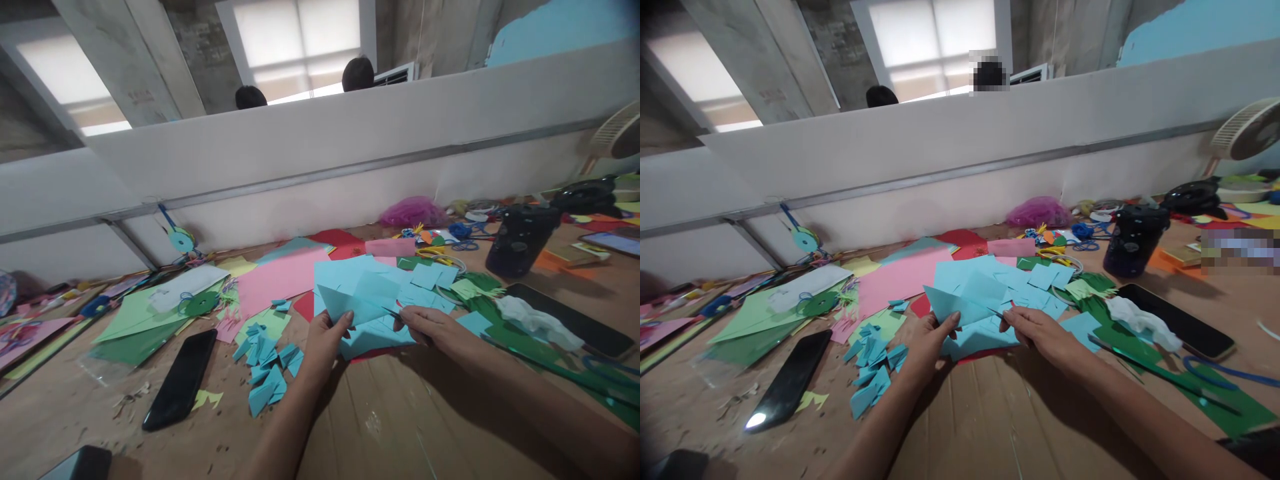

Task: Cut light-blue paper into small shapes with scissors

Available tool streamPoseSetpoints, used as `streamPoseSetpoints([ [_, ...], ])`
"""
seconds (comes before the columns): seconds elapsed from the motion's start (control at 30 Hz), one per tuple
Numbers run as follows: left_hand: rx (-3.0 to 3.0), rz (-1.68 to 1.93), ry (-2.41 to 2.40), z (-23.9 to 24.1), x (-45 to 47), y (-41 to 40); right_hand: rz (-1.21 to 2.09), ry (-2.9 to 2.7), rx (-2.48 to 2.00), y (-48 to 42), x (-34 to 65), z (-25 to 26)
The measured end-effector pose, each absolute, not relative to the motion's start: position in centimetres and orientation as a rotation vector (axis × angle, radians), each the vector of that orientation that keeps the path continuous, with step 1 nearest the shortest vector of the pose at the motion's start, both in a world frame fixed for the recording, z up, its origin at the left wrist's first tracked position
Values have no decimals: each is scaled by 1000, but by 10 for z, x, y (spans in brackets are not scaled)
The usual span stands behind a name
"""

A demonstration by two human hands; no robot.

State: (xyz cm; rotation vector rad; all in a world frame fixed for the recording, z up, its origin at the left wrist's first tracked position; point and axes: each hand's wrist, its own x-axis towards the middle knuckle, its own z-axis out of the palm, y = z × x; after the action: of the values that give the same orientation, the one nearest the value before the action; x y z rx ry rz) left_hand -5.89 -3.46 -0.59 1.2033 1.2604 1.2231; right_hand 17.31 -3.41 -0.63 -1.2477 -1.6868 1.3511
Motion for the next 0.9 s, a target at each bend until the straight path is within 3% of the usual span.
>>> streamPoseSetpoints([
  [0.9,1230,1204,1249,-4,-58,-36,1311,-1727,-1292,-38,171,-2],
])
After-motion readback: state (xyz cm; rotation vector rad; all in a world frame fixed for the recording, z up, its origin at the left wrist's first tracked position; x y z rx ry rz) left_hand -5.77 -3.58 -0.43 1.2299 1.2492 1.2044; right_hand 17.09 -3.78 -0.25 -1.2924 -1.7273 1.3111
